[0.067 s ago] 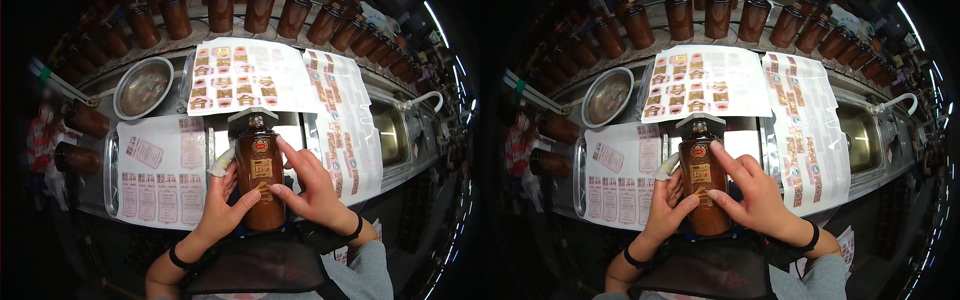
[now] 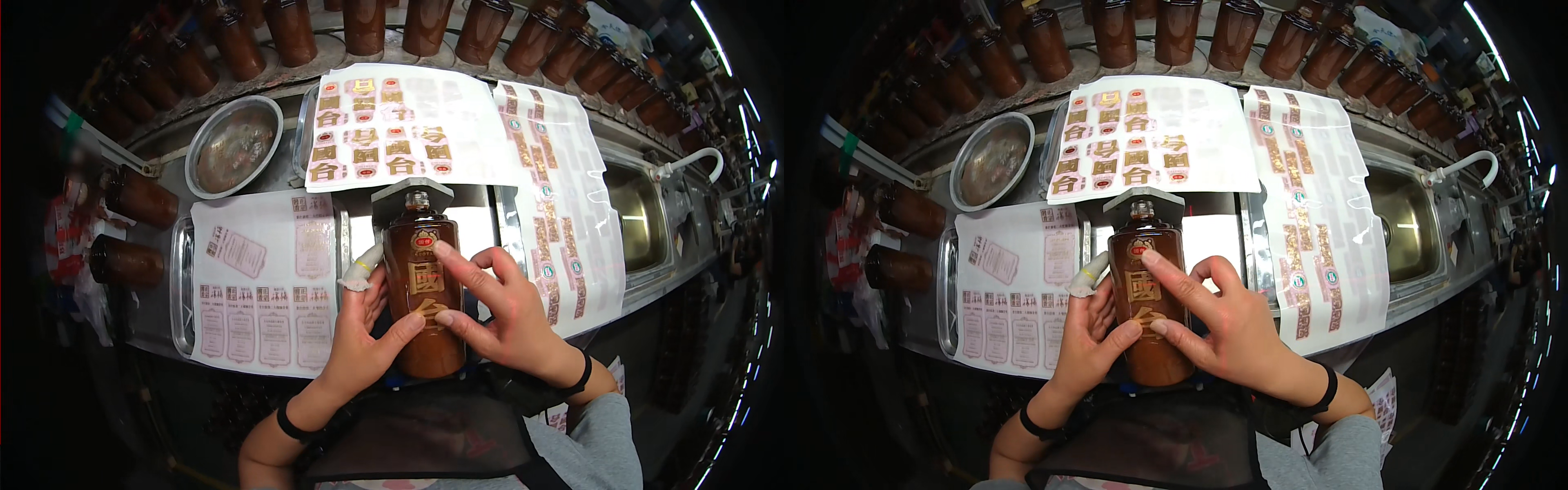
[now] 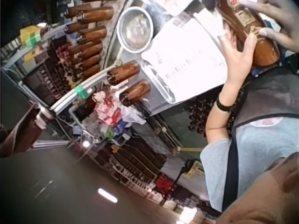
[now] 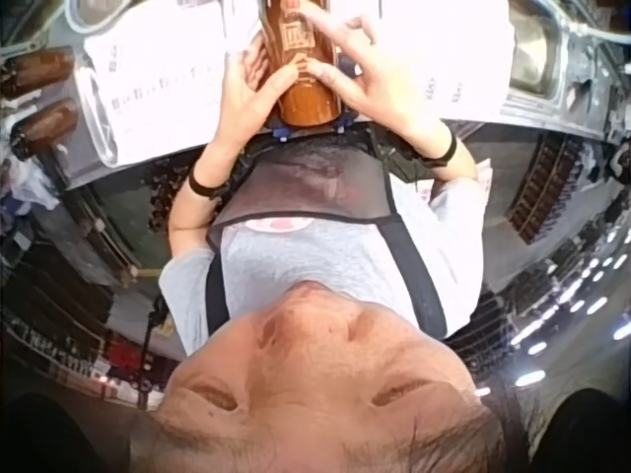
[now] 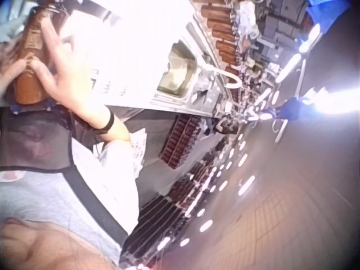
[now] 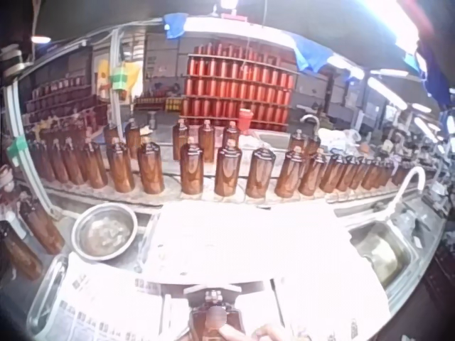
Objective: Applying stickers and paper neck-seals to brown ceramic liquor bottles at an industrial workstation.
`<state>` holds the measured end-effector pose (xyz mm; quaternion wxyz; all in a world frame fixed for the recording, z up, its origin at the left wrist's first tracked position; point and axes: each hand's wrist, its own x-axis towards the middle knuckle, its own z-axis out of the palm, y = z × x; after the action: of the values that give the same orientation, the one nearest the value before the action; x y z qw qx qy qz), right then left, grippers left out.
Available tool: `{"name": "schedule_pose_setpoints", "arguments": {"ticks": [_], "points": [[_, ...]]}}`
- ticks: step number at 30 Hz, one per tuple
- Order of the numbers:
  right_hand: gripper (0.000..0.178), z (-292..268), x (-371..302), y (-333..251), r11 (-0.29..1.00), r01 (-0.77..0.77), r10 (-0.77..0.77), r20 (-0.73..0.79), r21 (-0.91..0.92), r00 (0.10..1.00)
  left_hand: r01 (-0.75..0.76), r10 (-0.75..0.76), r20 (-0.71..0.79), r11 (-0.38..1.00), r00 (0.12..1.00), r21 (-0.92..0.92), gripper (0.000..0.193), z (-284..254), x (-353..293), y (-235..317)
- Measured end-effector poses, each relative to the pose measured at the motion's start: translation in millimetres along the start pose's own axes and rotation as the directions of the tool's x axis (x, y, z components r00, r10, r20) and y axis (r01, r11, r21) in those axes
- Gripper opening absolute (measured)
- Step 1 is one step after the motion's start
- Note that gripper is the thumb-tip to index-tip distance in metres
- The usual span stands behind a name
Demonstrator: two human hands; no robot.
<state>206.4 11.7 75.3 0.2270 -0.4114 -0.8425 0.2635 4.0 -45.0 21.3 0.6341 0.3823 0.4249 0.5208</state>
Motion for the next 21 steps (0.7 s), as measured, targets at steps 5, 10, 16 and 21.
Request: {"name": "schedule_pose_setpoints", "arguments": {"ticks": [5, 10, 16, 21], "points": [[0.066, 0.8, -1.6, 1.2, 1.0, -0.012, 0.013, 0.038, -0.021, 0.999, -0.007, 0.006, 0.012, 1.0, 1.0, 0.005, 0.089, -0.4, 1.1, -1.6], [0.066, -0.4, -0.3, 1.0, 1.0, -0.005, 0.006, 0.039, -0.028, 0.999, 0.013, -0.013, -0.005, 1.0, 1.0, 0.002, 0.089, 1.0, 0.0, -1.9], [0.066, -0.3, -0.9, -0.5, 0.999, -0.01, 0.012, 0.051, -0.03, 0.999, -0.005, 0.005, 0.01, 1.0, 1.0, 0.003, 0.089, 0.6, -0.2, 0.7], [0.066, 1.0, 0.1, 0.3, 1.0, -0.007, 0.008, 0.045, -0.026, 0.999, -0.018, 0.018, 0.008, 1.0, 1.0, 0.004, 0.088, 0.5, 0.6, -0.7]]}}
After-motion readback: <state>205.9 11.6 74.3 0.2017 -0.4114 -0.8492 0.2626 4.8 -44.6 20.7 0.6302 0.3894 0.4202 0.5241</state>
